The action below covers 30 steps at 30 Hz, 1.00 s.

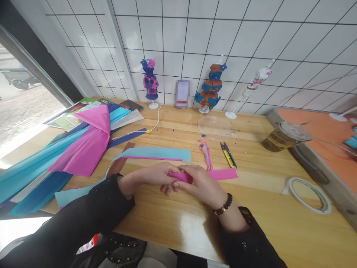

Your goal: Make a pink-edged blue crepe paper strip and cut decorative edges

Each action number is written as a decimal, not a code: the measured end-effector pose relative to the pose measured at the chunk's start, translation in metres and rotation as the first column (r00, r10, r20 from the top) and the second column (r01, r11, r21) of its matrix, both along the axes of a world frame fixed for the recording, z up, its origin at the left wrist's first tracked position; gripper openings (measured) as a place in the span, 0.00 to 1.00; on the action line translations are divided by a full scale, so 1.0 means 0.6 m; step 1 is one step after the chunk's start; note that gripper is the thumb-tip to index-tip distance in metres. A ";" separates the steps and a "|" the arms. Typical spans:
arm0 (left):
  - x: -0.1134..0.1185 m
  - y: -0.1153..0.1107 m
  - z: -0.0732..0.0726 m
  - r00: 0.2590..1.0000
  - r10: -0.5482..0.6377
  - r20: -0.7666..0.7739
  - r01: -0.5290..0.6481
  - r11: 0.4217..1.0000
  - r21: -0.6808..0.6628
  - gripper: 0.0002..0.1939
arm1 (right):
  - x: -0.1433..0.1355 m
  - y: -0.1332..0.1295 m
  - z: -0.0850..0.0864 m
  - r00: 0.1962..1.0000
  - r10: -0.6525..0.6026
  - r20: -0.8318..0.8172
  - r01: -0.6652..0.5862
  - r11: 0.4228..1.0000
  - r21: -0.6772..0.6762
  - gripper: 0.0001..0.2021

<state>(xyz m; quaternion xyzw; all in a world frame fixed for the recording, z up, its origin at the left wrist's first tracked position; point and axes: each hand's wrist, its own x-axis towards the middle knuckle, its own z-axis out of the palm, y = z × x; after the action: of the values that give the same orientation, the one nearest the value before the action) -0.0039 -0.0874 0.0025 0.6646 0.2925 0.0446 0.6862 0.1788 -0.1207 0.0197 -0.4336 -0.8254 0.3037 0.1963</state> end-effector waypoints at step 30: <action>-0.013 0.022 -0.014 0.919 0.340 0.197 -0.334 0.940 -0.064 0.18 | 0.062 0.014 -0.011 0.971 -0.190 -0.148 0.153 0.961 -0.230 0.12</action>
<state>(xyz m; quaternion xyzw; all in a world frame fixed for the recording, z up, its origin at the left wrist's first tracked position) -0.0116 -0.0741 -0.0057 0.5862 0.3307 0.2262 0.7042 0.2160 -0.1126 0.0128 -0.4952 -0.7270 0.4091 0.2425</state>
